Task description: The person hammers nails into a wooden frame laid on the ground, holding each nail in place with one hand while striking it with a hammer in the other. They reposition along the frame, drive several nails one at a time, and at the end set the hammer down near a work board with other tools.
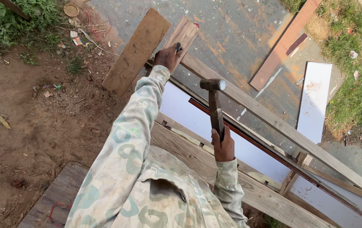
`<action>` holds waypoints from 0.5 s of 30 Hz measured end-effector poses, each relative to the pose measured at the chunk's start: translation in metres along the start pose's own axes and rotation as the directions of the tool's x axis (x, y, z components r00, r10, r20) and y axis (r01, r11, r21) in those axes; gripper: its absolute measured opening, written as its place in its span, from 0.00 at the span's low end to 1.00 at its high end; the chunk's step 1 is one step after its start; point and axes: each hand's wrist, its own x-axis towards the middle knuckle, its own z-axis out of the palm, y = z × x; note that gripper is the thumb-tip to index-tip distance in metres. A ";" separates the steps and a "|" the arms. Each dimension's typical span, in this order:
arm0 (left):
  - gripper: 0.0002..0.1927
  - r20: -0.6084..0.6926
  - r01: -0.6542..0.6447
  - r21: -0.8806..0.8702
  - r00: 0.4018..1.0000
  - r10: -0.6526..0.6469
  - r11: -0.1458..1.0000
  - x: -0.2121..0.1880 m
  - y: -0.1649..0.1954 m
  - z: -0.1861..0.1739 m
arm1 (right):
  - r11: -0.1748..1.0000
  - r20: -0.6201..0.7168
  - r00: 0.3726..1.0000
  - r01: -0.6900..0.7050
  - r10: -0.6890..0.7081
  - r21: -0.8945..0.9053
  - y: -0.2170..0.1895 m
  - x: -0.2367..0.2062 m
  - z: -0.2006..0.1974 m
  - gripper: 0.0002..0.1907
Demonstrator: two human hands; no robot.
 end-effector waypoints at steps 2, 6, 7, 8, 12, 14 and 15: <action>0.12 0.027 0.039 -0.021 0.999 -0.039 0.999 -0.003 0.000 -0.001 | 0.996 -0.031 0.998 -0.054 0.056 0.066 0.016 -0.032 0.000 0.23; 0.13 0.070 0.033 0.049 0.997 -0.037 0.998 -0.001 0.005 -0.008 | 0.983 -0.098 0.980 -0.169 0.176 0.073 0.046 -0.082 -0.001 0.23; 0.13 0.072 0.025 0.077 0.997 -0.030 0.997 0.000 0.007 -0.011 | 0.976 -0.114 0.971 -0.205 0.212 0.066 0.052 -0.091 0.001 0.23; 0.13 0.074 0.014 0.104 0.997 -0.022 0.994 0.000 0.010 -0.013 | 0.973 -0.135 0.967 -0.204 0.217 0.104 0.057 -0.098 0.004 0.22; 0.13 0.110 -0.018 0.128 0.994 0.004 0.992 -0.003 0.017 -0.018 | 0.957 -0.239 0.957 -0.096 0.164 0.274 0.066 -0.116 0.025 0.20; 0.14 0.095 -0.075 0.117 0.993 0.064 0.990 -0.005 0.019 -0.019 | 0.939 -0.295 0.946 -0.024 0.132 0.344 0.065 -0.127 0.037 0.19; 0.14 0.091 -0.106 0.111 0.991 0.096 0.988 -0.006 0.019 -0.018 | 0.928 -0.322 0.938 0.000 0.129 0.374 0.065 -0.131 0.042 0.19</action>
